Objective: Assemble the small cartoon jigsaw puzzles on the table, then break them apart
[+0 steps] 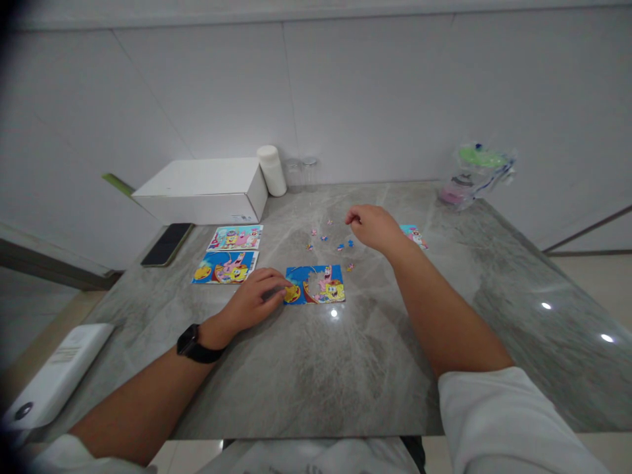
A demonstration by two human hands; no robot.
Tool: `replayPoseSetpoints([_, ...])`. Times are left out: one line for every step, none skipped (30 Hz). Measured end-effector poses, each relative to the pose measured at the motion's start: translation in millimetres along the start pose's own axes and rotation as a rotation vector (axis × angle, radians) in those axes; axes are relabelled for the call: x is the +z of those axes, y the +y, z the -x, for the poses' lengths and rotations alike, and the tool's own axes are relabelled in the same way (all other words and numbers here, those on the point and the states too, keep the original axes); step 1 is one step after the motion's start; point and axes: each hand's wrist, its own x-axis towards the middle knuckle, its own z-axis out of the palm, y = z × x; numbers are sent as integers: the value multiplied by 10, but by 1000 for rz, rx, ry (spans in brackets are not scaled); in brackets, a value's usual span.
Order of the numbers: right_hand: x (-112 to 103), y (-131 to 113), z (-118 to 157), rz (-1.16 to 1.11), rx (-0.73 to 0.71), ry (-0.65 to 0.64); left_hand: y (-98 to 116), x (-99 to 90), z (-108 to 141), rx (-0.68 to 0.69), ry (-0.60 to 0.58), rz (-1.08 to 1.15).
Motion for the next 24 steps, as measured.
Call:
replayPoseSetpoints([23,28,-13,4,5,-1,0,0,-1,0,-1,3])
replayPoseSetpoints([46,56,-27,9,12,-1,-1,0,-1,0,-1,3])
replayPoseSetpoints([70,83,-39,14,19,-5,-2,-1,-2,0,-2,3])
replayPoseSetpoints([92,108,-51,20,26,-13,-4,-1,-2,0,-3,3])
replayPoseSetpoints([113,130,-62,29,36,-24,-7,0,-2,3,-5,5])
replayPoseSetpoints([131,150,-72,39,46,-36,-10,1,-1,5,-6,7])
replayPoseSetpoints([149,169,-82,49,57,-49,-13,3,0,8,-6,11])
replayPoseSetpoints([166,186,-90,58,64,-61,-16,5,2,10,-6,15])
replayPoseSetpoints([183,201,-98,62,68,-72,-20,8,4,11,-6,16])
replayPoseSetpoints([203,214,-105,62,70,-83,-23,11,7,10,-4,16])
replayPoseSetpoints([226,224,-111,58,68,-91,-27,14,10,8,-3,15])
replayPoseSetpoints([253,231,-117,55,66,-96,-30,18,12,6,0,15])
replayPoseSetpoints([284,235,-122,57,65,-98,-34,21,14,5,0,16])
replayPoseSetpoints([319,235,-126,62,63,-101,-38,24,16,5,-1,17])
replayPoseSetpoints([358,231,-130,69,59,-109,-42,27,17,4,-3,17])
replayPoseSetpoints([400,226,-135,77,47,-124,-46,29,17,2,-6,17])
replayPoseSetpoints([445,221,-139,86,31,-144,-48,30,16,0,-9,15])
replayPoseSetpoints([491,216,-143,95,14,-167,-50,31,16,-2,-9,14])
replayPoseSetpoints([537,214,-148,105,-6,-190,-50,31,15,-2,-8,12])
replayPoseSetpoints([581,214,-152,115,-25,-209,-50,31,14,-3,-6,12])
replayPoseSetpoints([623,218,-156,125,-42,-222,-48,30,13,-4,-5,13])
replayPoseSetpoints([660,223,-159,135,-57,-231,-47,29,13,-6,-3,14])
replayPoseSetpoints([691,230,-161,142,-70,-238,-46,29,12,-9,-3,16])
replayPoseSetpoints([717,237,-163,143,-81,-243,-44,28,12,-11,-5,19])
